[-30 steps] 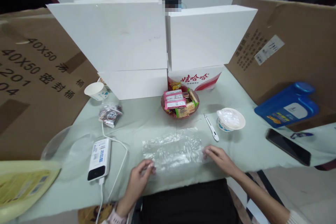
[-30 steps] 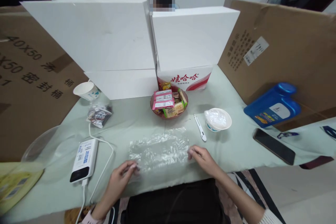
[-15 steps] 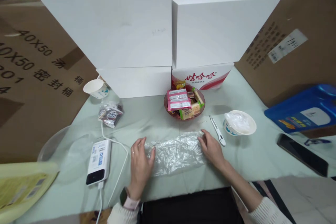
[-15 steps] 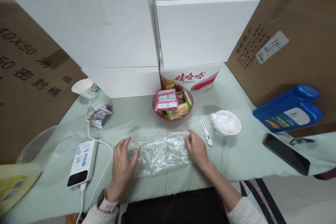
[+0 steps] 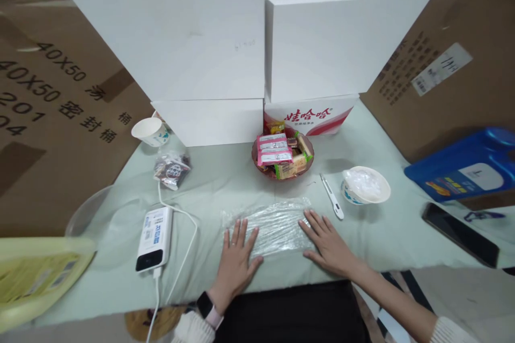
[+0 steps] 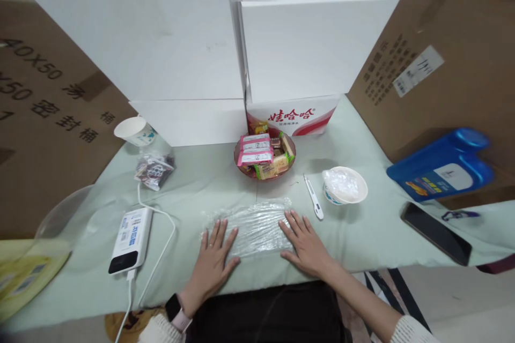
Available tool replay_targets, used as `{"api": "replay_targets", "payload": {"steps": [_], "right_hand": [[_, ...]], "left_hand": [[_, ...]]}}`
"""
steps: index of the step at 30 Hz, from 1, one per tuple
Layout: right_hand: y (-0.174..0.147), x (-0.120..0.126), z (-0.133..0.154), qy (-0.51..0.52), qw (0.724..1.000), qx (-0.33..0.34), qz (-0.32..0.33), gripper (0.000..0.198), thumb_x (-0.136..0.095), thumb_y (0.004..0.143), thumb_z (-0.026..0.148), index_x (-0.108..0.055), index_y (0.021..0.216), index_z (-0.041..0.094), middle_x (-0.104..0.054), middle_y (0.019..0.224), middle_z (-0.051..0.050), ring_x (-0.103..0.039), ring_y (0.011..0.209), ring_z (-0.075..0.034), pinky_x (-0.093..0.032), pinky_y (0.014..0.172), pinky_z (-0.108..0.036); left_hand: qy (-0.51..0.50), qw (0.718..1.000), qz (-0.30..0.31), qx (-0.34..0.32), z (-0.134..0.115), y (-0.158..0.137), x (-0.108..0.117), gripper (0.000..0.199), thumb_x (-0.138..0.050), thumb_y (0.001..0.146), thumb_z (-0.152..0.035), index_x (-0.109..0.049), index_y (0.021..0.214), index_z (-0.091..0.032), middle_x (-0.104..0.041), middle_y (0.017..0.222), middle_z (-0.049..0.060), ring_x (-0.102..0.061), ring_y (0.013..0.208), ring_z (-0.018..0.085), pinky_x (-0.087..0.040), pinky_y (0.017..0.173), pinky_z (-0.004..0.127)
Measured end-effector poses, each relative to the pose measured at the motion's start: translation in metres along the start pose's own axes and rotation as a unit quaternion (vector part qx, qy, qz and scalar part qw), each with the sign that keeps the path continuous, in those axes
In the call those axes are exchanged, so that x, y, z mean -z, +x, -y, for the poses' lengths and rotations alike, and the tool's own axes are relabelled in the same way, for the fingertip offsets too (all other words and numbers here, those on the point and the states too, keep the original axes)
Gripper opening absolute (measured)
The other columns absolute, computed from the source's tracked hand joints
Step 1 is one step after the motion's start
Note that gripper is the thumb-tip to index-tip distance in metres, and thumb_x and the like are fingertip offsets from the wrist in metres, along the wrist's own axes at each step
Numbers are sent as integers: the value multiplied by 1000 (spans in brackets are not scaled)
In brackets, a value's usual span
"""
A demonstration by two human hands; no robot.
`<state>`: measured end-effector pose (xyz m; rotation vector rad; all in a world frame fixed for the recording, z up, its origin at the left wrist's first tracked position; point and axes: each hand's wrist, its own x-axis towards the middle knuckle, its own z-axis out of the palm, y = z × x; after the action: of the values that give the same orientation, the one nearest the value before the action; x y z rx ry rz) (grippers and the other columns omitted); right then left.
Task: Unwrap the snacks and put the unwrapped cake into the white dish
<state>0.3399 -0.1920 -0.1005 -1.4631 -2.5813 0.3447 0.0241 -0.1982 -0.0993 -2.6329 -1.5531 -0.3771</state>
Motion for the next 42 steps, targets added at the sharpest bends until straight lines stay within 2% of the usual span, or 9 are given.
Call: {"api": "replay_targets", "payload": {"steps": [4,8,12,17,23,28,32,37,42], "right_hand": [[-5,4,-6,32,996,49,-70,42,-53,92,33,-58,129,15,-47,145,-20,-37,140,-32,-32,111,-59],[1,17,18,34,984,99,-142,23,-44,91,13,-66,91,18,-68,113,-14,-59,117,-27,-44,103,-57],[-17,38,53,73,984,122,-104,24,-47,86,15,-66,101,18,-67,115,-15,-59,116,-27,-42,106,-56],[-46,45,37,124,983,130,50,74,-62,83,38,-39,149,14,-40,151,-19,-29,145,-31,-32,115,-52],[-37,31,20,110,985,134,-3,40,-49,85,12,-65,120,21,-45,149,-14,-29,145,-27,-38,111,-50],[-36,49,47,219,960,166,-44,20,-46,83,12,-62,94,20,-70,113,-12,-57,124,-24,-39,111,-46],[-24,54,56,334,942,28,-9,15,-43,90,24,-57,87,22,-68,81,-4,-67,79,-18,-48,100,-42],[24,34,66,433,884,-167,-61,24,-45,89,40,-56,97,20,-60,72,-2,-60,69,-18,-50,67,-30],[55,9,73,394,884,-209,-140,40,-43,88,38,-49,119,15,-54,65,2,-56,61,-17,-48,66,-29]], "left_hand": [[2,1000,1,-10,1,-7,16,63,-49,92,-36,-34,150,-14,-31,157,18,-24,147,33,-27,114,52],[-57,998,12,-31,-57,4,22,63,-49,85,-17,-37,146,-9,-36,155,17,-26,147,31,-33,113,49],[-121,992,11,-19,-98,13,13,62,-43,83,-4,-40,144,-11,-46,148,17,-40,140,28,-43,107,47],[-204,967,42,-145,-73,7,11,50,-39,89,-8,-51,136,-17,-59,137,13,-49,133,22,-46,107,43],[-202,946,72,-243,-46,1,36,45,-48,91,-20,-50,136,-18,-58,139,10,-43,138,23,-39,112,44],[-192,969,26,-150,-63,-25,51,45,-52,89,-23,-54,133,-15,-66,122,16,-60,116,26,-51,98,45],[-308,950,6,-42,-78,-41,54,31,-48,93,-25,-65,117,-17,-71,102,12,-66,96,21,-56,86,35],[-491,828,14,270,-68,-20,53,45,-39,96,-44,-72,94,-15,-74,95,12,-69,94,22,-55,86,35],[-536,735,8,416,-53,7,47,60,-44,84,-64,-71,96,-11,-74,76,10,-70,79,25,-54,84,40]]}}
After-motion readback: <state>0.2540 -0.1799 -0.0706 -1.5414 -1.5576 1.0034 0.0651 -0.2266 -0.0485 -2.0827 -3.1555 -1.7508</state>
